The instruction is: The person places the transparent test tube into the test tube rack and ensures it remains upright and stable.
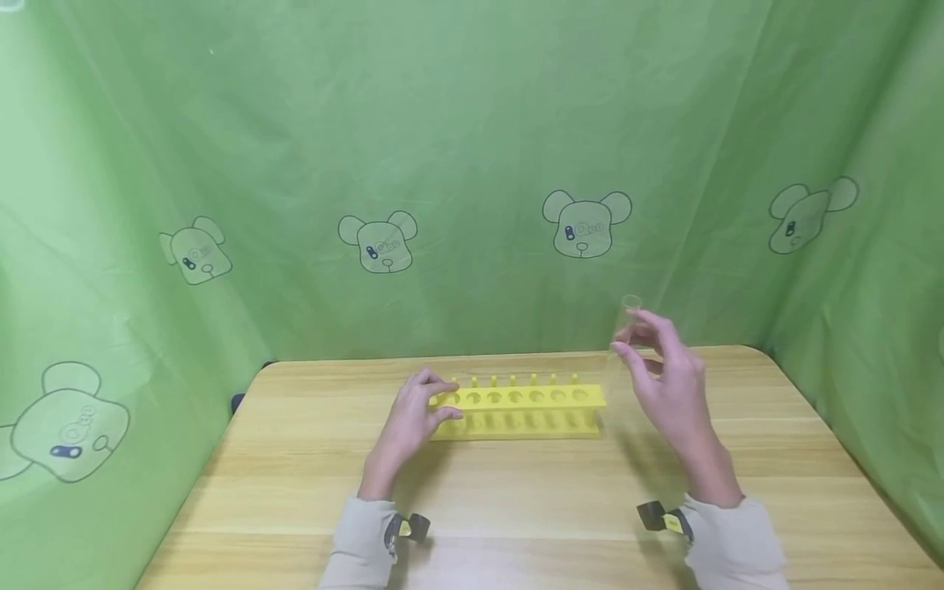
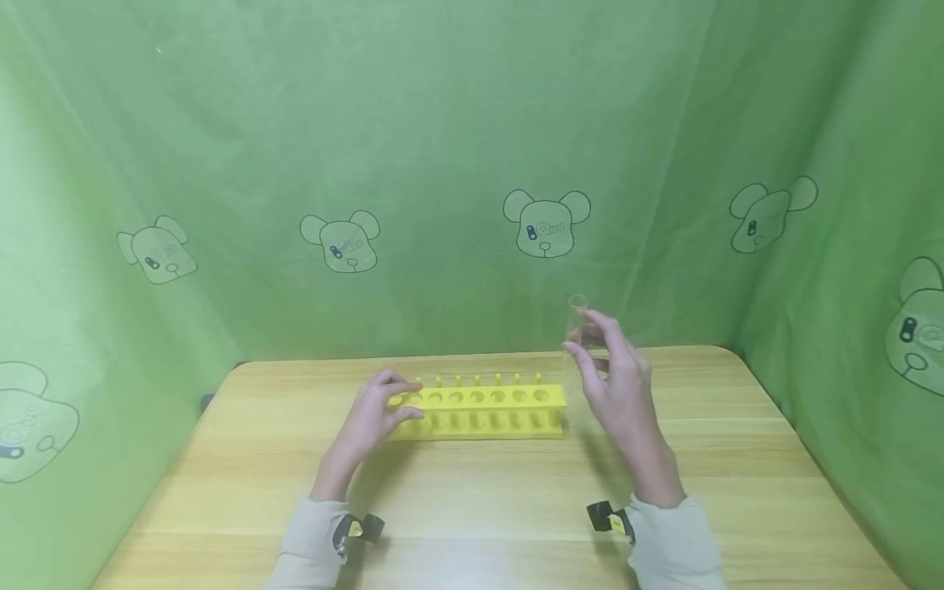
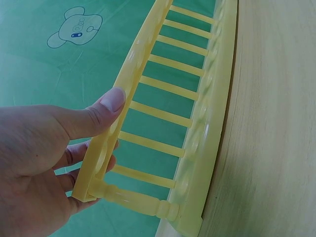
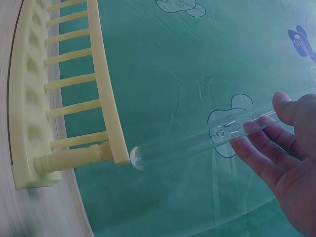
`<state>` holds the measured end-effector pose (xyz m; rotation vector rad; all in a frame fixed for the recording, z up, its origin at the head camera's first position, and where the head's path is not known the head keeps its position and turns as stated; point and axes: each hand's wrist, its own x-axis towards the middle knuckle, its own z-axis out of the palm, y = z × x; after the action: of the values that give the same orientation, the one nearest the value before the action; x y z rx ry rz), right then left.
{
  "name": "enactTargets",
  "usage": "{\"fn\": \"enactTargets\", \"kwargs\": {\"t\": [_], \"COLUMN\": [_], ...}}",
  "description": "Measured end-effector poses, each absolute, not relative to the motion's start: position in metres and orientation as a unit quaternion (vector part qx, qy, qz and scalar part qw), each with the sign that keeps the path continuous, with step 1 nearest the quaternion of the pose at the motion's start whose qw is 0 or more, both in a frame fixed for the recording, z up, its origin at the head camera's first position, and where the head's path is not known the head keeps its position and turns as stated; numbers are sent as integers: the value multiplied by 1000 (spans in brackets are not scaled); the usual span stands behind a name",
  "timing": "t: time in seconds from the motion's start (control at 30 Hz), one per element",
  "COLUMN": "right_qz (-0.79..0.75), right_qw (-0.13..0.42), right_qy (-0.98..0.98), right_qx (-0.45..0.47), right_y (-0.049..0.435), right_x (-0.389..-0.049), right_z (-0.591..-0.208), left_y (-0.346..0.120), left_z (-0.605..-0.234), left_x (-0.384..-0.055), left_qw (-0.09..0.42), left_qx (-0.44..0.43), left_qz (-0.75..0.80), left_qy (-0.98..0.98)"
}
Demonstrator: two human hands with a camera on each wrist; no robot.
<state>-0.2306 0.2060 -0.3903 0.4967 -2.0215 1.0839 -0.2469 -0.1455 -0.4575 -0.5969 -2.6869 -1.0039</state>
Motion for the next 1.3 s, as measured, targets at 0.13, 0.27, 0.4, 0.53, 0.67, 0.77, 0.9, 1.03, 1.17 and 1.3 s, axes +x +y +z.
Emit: {"fn": "enactTargets", "kwargs": {"t": [0.13,0.27,0.4,0.53,0.67,0.77,0.9,1.03,1.17,1.3], "right_qz": [432,431,429,430,435,439,441,440,438,439], "right_qw": [388,390,390,391,390,388,386,385,385,385], "right_qy": [-789,-788,-788,-786,-782,-780,-780,-780,-781,-780], "right_qx": [202,205,206,211,215,217,221,223,223,226], "right_y": [205,203,202,200,198,197,195,194,193,192], "right_x": [-232,-233,-233,-233,-234,-234,-233,-233,-233,-232], "right_z": [-392,-393,-393,-393,-394,-395,-395,-395,-395,-394], "left_y": [-145,-145,-145,-145,-145,-145,-144,-144,-144,-144], "left_z": [-457,-457,-457,-458,-458,-458,-459,-460,-461,-460], "left_x": [-247,-247,-246,-246,-245,-245,-245,-246,-245,-246], "left_qw": [102,100,101,100,99,101,104,107,110,112], "left_qx": [-199,-198,-200,-199,-197,-198,-199,-199,-201,-202], "left_qz": [-342,-345,-349,-350,-351,-350,-348,-347,-347,-348], "left_qy": [-913,-912,-910,-910,-910,-910,-910,-910,-909,-908]}}
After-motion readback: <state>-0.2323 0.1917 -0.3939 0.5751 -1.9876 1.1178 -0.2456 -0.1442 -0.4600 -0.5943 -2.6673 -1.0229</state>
